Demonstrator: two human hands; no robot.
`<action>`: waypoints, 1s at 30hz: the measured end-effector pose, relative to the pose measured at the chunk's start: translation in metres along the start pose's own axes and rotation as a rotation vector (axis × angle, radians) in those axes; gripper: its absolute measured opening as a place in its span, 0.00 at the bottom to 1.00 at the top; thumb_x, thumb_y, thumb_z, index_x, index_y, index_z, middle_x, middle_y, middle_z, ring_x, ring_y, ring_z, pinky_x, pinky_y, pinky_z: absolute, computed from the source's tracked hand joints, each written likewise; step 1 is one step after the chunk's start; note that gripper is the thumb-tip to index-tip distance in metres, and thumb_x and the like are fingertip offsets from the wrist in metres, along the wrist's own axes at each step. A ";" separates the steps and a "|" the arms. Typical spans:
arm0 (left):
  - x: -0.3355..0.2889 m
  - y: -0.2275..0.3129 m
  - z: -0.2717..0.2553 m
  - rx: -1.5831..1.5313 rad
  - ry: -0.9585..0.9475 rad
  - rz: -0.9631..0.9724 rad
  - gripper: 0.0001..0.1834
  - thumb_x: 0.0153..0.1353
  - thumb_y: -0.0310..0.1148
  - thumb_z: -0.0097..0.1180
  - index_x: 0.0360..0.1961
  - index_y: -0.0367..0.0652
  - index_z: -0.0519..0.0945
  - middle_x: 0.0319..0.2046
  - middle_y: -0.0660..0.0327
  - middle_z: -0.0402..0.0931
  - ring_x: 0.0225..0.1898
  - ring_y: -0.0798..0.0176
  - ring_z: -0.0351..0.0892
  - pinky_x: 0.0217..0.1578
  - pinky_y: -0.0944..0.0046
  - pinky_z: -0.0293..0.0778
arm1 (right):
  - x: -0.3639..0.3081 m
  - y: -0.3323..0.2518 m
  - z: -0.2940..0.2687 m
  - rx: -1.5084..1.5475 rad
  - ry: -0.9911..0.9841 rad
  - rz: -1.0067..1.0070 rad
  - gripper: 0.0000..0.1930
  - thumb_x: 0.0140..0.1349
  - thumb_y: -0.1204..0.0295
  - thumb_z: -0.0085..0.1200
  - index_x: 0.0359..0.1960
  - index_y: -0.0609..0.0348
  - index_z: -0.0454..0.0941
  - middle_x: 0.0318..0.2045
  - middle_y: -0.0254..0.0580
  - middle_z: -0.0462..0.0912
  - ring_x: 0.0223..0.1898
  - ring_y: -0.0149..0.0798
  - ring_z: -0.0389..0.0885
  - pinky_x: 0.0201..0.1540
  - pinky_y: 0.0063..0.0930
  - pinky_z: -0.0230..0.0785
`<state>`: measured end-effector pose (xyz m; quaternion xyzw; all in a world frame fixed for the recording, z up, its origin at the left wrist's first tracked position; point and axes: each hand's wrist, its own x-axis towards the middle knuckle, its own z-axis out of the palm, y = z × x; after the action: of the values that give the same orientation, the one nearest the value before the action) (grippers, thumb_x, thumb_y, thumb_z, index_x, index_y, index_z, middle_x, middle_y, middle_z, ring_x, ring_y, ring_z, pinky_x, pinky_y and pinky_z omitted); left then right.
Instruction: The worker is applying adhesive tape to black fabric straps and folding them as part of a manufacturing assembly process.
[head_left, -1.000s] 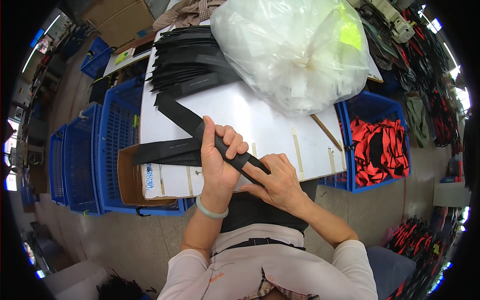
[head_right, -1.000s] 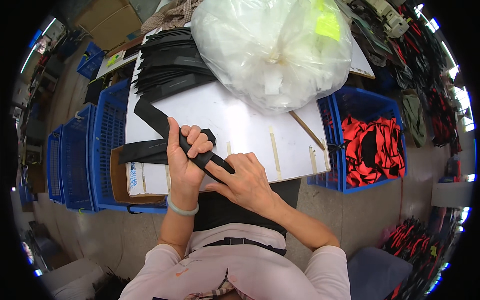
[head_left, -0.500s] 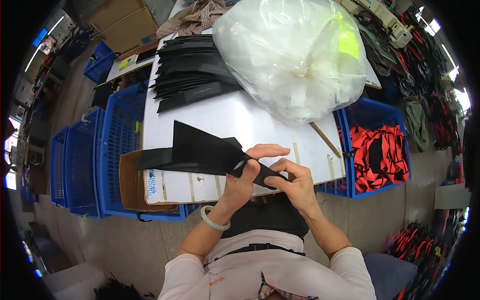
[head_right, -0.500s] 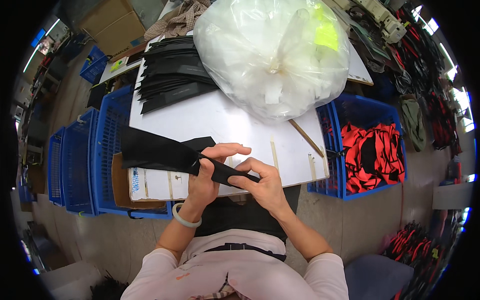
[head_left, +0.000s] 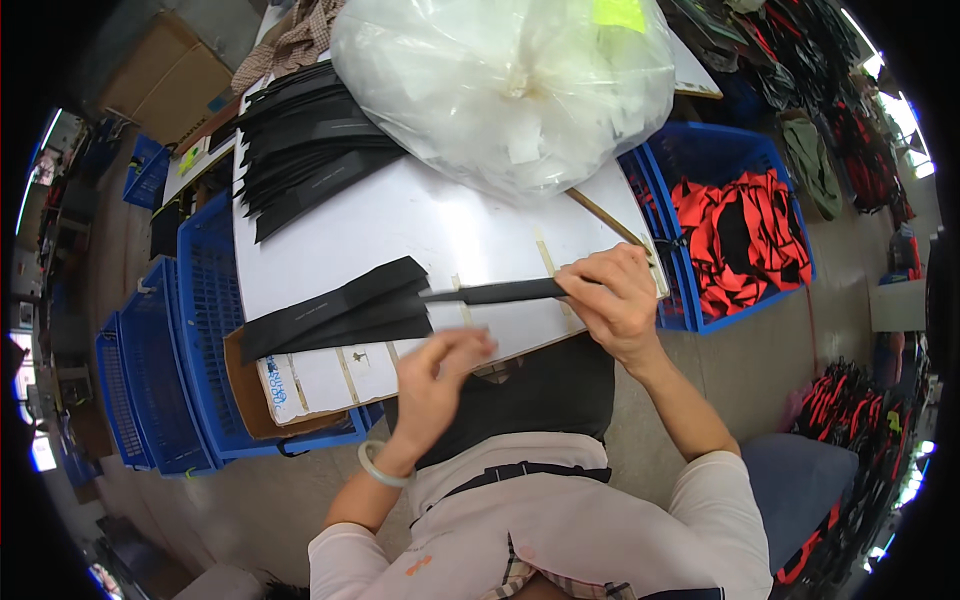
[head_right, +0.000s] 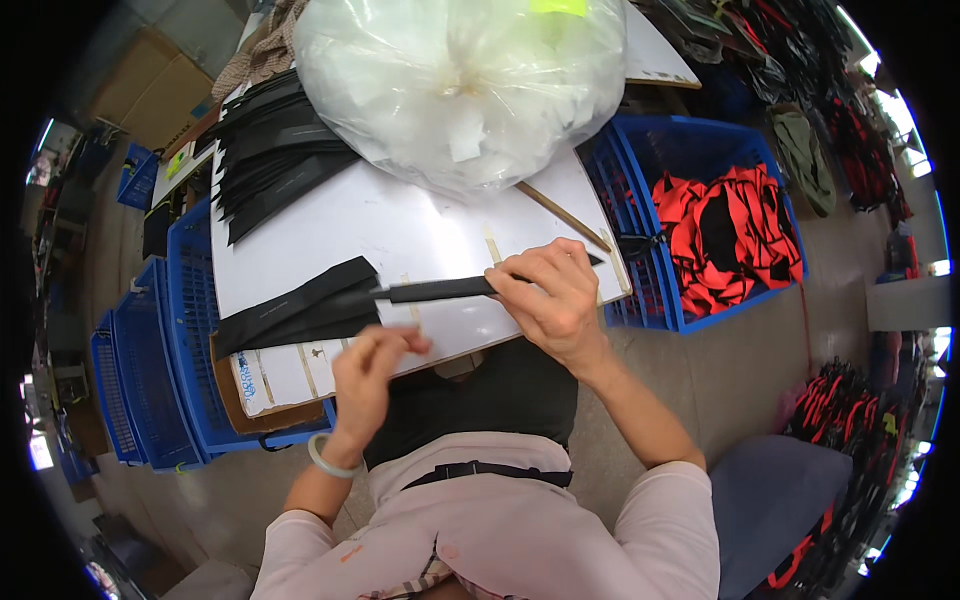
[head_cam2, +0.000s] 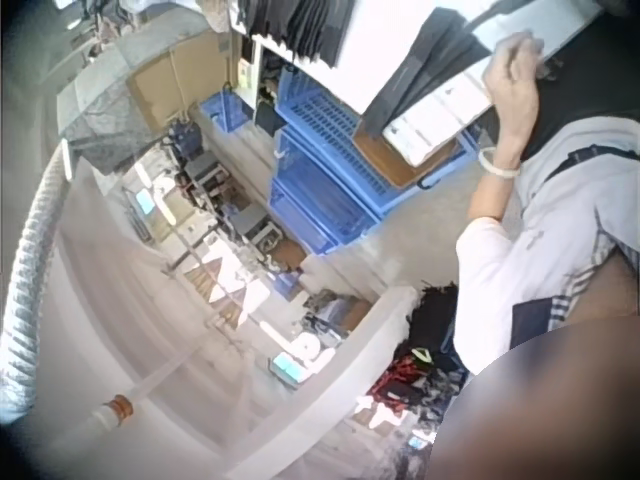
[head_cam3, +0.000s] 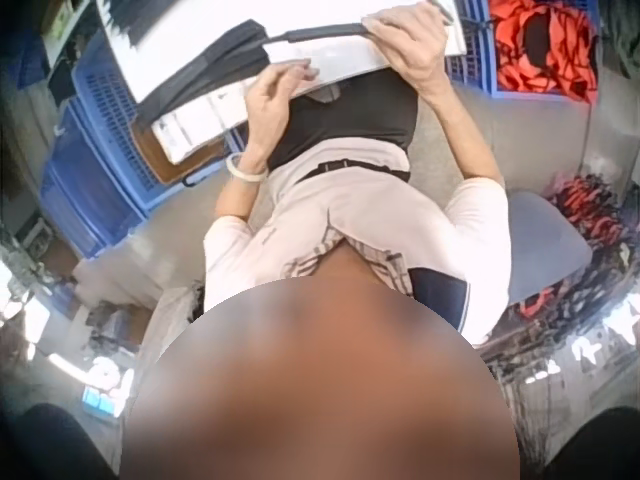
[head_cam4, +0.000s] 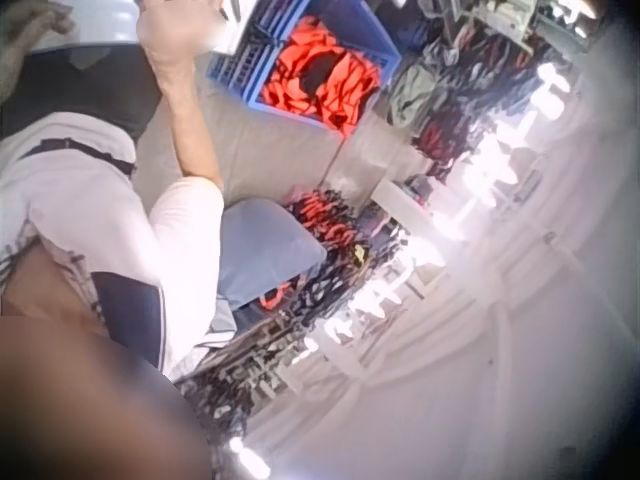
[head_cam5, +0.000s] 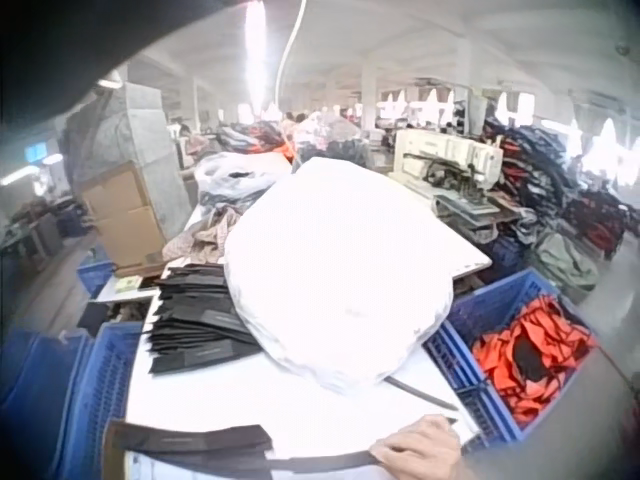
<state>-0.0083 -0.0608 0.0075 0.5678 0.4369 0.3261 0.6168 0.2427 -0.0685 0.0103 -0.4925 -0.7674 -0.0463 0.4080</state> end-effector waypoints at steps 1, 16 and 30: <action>-0.010 -0.003 0.012 0.157 -0.032 0.139 0.08 0.61 0.28 0.60 0.38 0.32 0.82 0.35 0.54 0.84 0.40 0.56 0.84 0.41 0.63 0.79 | -0.015 0.005 0.005 -0.006 -0.004 0.014 0.12 0.46 0.75 0.67 0.34 0.57 0.83 0.34 0.35 0.83 0.35 0.36 0.80 0.40 0.34 0.63; 0.015 -0.051 0.044 1.026 -0.231 0.593 0.41 0.48 0.27 0.68 0.64 0.37 0.66 0.66 0.53 0.61 0.70 0.43 0.54 0.68 0.42 0.50 | -0.109 0.016 -0.003 -0.222 -0.307 0.182 0.25 0.54 0.62 0.65 0.55 0.42 0.78 0.61 0.34 0.74 0.64 0.40 0.67 0.66 0.46 0.52; 0.011 -0.075 0.079 1.128 -0.009 0.663 0.40 0.47 0.27 0.66 0.64 0.36 0.66 0.66 0.44 0.59 0.70 0.42 0.55 0.67 0.37 0.47 | -0.122 0.026 0.013 -0.233 -0.178 0.136 0.21 0.58 0.69 0.59 0.55 0.39 0.80 0.59 0.30 0.76 0.63 0.38 0.69 0.67 0.43 0.50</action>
<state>0.0611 -0.0943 -0.0707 0.9101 0.3402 0.2175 0.0930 0.2781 -0.1368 -0.0888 -0.5893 -0.7549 -0.0635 0.2808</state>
